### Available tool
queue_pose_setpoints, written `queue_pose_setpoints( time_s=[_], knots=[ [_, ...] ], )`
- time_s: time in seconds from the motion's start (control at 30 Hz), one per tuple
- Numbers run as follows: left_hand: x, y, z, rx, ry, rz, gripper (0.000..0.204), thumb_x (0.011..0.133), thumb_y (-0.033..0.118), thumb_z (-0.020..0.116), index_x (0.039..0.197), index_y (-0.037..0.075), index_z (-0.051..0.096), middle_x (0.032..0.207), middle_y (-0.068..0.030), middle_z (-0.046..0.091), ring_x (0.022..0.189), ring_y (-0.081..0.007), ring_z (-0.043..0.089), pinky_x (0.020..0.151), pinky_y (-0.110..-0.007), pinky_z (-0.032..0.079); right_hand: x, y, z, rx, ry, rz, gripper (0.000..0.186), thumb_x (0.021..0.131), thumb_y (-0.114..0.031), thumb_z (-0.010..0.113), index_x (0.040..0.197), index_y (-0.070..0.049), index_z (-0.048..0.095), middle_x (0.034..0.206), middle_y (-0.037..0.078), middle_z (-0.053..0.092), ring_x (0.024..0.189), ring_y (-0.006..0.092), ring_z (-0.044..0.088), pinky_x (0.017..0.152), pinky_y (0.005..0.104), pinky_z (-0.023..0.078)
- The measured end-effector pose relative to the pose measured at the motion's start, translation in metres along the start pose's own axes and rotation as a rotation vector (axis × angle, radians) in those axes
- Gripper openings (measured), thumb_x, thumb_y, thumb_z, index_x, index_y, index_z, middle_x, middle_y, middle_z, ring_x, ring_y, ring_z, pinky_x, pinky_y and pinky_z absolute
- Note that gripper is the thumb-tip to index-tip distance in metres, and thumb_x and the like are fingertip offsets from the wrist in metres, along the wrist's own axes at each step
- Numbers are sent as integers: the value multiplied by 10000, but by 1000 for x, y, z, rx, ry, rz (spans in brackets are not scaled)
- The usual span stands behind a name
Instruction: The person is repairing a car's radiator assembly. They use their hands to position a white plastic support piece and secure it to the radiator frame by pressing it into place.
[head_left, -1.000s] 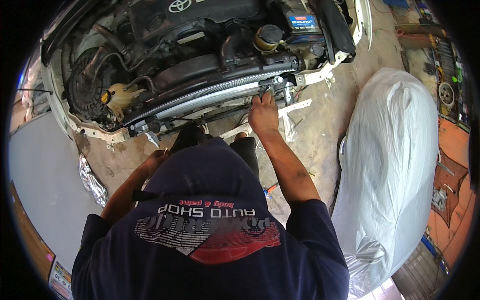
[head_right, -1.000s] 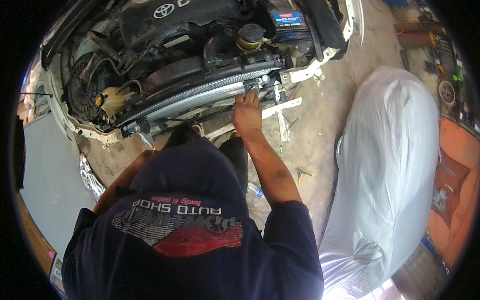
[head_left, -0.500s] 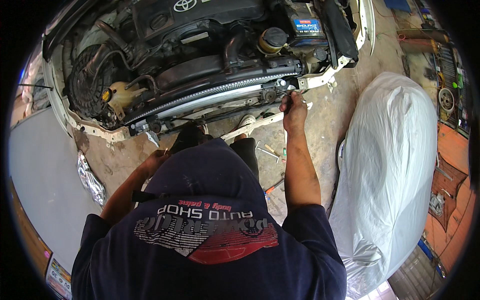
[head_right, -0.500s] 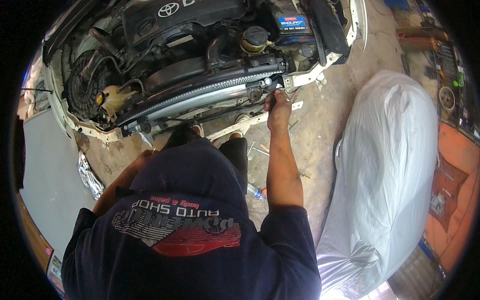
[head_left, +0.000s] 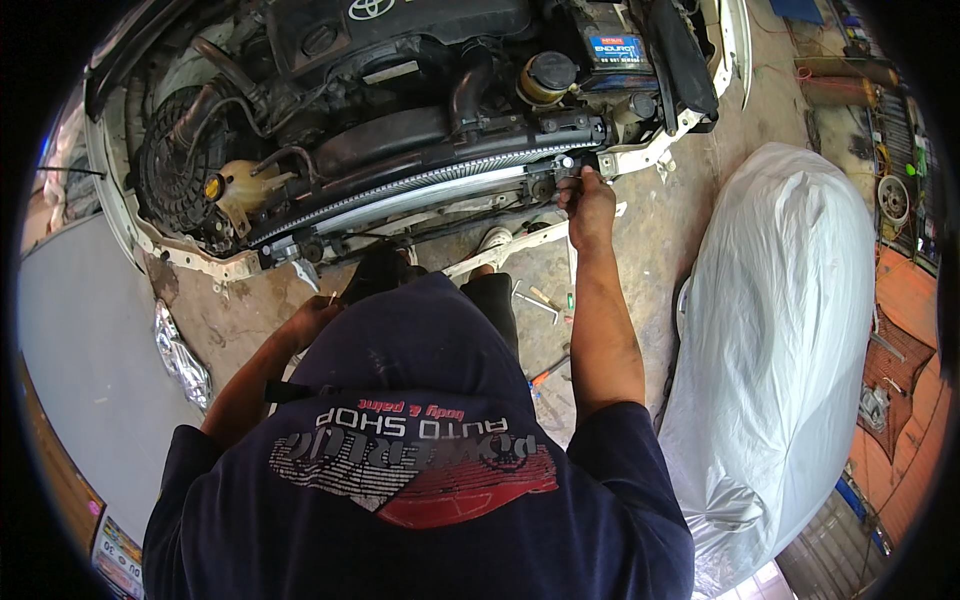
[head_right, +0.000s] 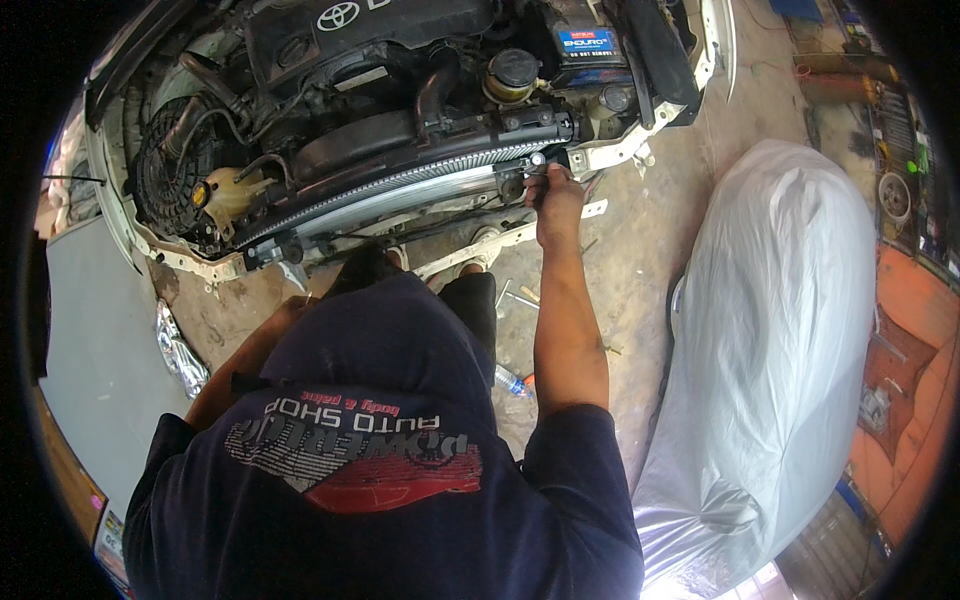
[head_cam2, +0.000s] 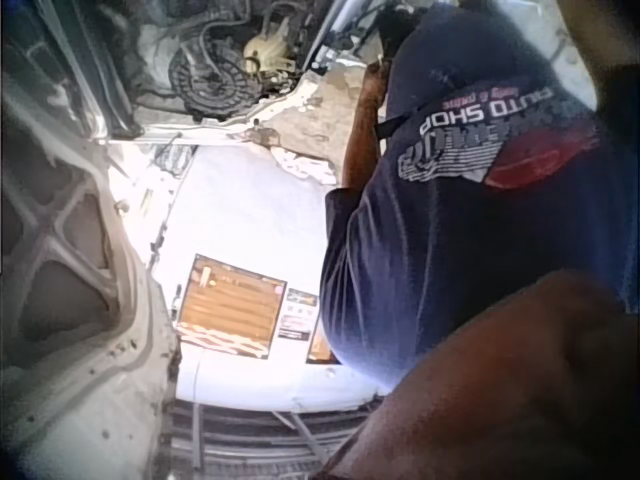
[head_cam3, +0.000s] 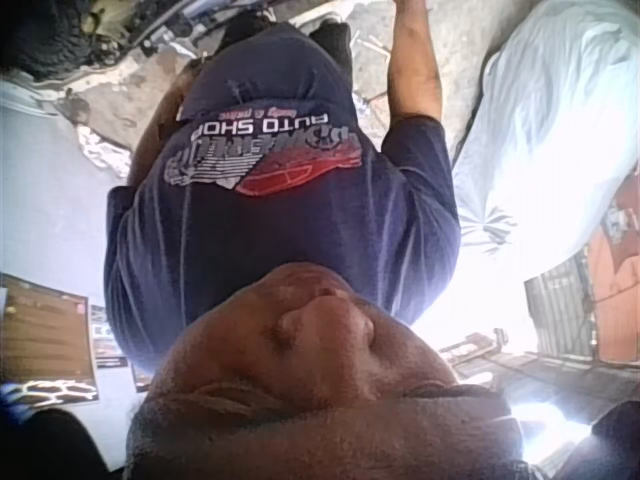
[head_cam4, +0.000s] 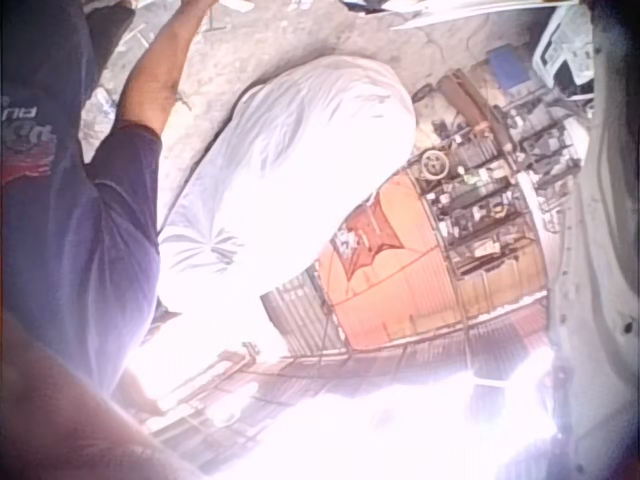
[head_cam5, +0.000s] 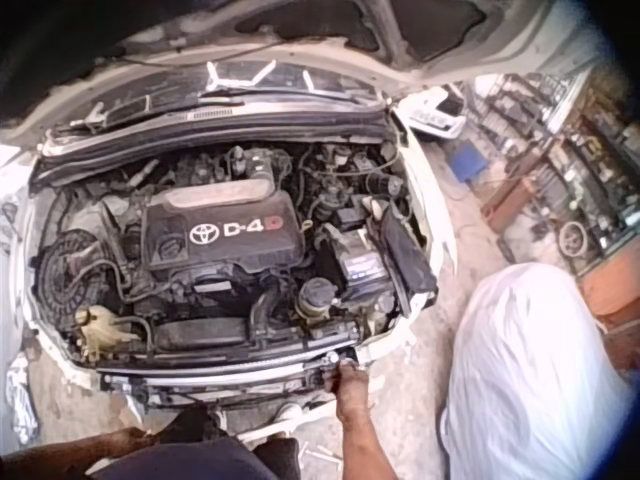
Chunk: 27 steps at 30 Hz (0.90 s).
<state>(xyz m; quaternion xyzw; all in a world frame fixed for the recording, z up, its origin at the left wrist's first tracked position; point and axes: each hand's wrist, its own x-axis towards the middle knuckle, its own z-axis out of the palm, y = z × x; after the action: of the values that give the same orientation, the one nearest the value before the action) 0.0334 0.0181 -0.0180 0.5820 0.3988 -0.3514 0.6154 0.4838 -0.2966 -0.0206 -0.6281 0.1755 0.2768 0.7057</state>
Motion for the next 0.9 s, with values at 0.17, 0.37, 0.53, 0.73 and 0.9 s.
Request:
queue_pose_setpoints(
  time_s=[0.17, 0.37, 0.53, 0.73, 0.9],
  knots=[
    [6, -10, 1, -97, 2, 10, 345, 1063, 285, 596, 1146, -12, 749, 1011, -81, 771, 925, -167, 705, 868, -333, 557, -5, 21, 16, -381, 4, -256, 174, 1085, -186, 598, 1029, -31, 654, 771, 101, 725, 570, 191, 626, 560, 338, 519],
    [1, -1, 1, -33, 24, 38, 352, 1062, 285, 604, 1191, -11, 745, 1045, -82, 772, 928, -169, 706, 873, -331, 556, -61, 76, 37, -1695, -73, -728, 185, 873, -71, 703, 1050, -27, 678, 1142, 204, 603, 1109, 420, 633, 927, 501, 536],
    [1, -3, 0, -56, 14, -5, 372, 1066, 310, 605, 1169, -18, 747, 1029, -85, 770, 928, -163, 696, 858, -334, 550, -94, 56, 41, -1365, -178, -802, 194, 869, -85, 758, 1028, -23, 666, 1100, 228, 601, 1069, 436, 613, 918, 508, 531],
    [0, 4, -1, -18, -3, -19, 391, 1073, 326, 593, 1173, -24, 739, 1033, -88, 767, 934, -157, 690, 855, -332, 545, -60, 41, 23, -1168, 248, -660, 531, 812, -264, 887, 1163, 57, 651, 1171, 271, 607, 1117, 479, 603, 978, 539, 513],
    [6, -7, -7, -33, -32, 44, 383, 1081, 313, 586, 1172, -26, 741, 1050, -91, 768, 939, -156, 688, 859, -332, 545, -19, 57, 43, -1326, 289, -589, 537, 812, -281, 865, 1150, 78, 650, 1195, 285, 610, 1160, 486, 587, 1040, 538, 490]
  ],
)
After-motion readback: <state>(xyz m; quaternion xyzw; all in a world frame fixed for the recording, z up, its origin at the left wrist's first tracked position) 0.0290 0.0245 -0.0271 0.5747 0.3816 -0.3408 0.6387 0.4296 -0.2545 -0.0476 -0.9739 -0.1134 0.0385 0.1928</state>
